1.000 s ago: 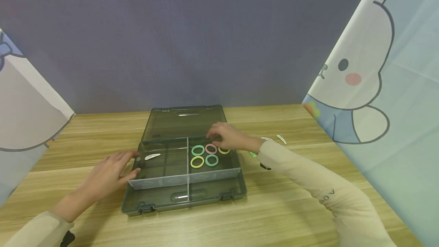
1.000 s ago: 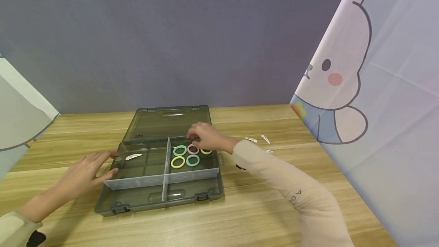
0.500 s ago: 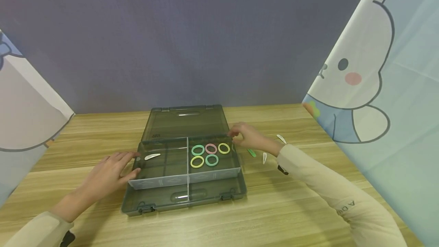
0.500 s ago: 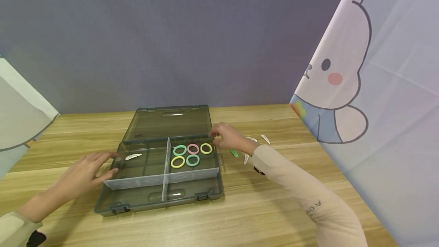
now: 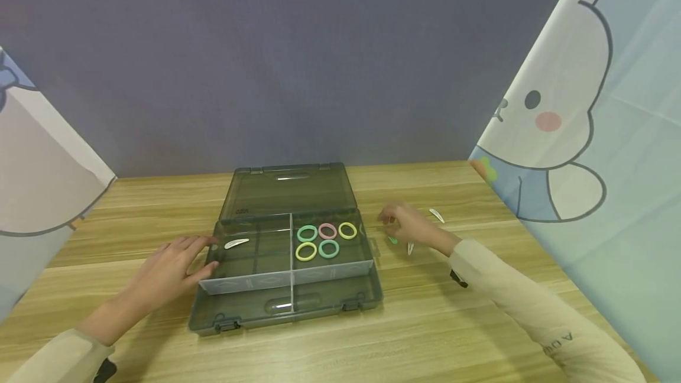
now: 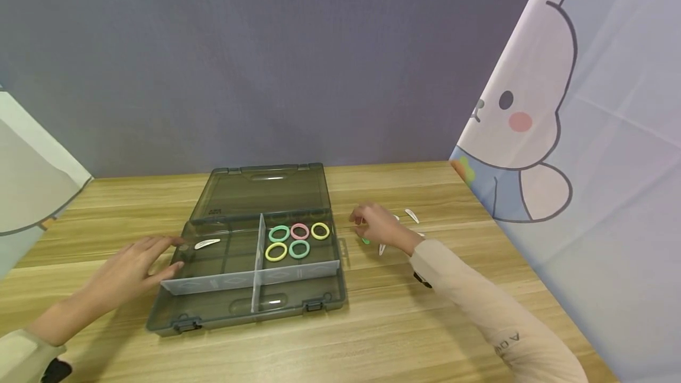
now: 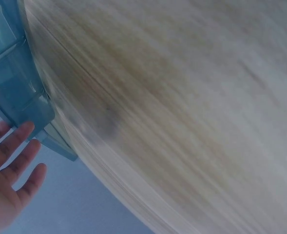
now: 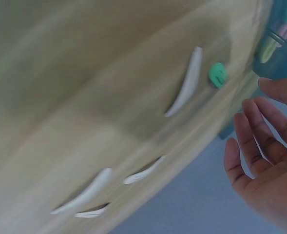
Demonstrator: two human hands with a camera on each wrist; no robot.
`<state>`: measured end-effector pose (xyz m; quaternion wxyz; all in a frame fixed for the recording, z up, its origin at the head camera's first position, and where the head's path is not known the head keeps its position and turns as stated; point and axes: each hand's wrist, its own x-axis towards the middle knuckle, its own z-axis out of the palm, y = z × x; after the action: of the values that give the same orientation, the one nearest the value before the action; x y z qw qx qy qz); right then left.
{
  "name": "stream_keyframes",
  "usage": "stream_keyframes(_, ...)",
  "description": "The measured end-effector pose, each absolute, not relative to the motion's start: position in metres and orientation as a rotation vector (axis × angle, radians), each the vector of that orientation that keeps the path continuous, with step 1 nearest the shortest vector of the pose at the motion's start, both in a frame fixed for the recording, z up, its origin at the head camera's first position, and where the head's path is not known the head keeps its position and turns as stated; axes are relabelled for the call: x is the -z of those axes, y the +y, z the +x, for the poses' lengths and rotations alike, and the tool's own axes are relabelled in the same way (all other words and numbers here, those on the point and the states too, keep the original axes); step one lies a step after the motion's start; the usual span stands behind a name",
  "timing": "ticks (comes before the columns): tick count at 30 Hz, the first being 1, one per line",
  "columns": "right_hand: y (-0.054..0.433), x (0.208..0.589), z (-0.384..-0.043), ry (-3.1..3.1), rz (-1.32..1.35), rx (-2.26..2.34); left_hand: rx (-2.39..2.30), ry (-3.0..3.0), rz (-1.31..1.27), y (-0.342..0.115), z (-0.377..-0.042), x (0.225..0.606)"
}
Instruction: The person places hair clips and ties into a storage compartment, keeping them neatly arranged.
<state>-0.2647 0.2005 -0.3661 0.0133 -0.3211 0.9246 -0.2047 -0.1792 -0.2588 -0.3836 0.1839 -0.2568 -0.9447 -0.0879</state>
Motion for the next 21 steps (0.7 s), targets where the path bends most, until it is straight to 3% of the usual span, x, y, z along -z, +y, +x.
stream_keyframes(21, 0.207, 0.39, -0.258, 2.966, -0.837, 0.523, 0.242, -2.673, -0.728, -0.258, -0.179, 0.382)
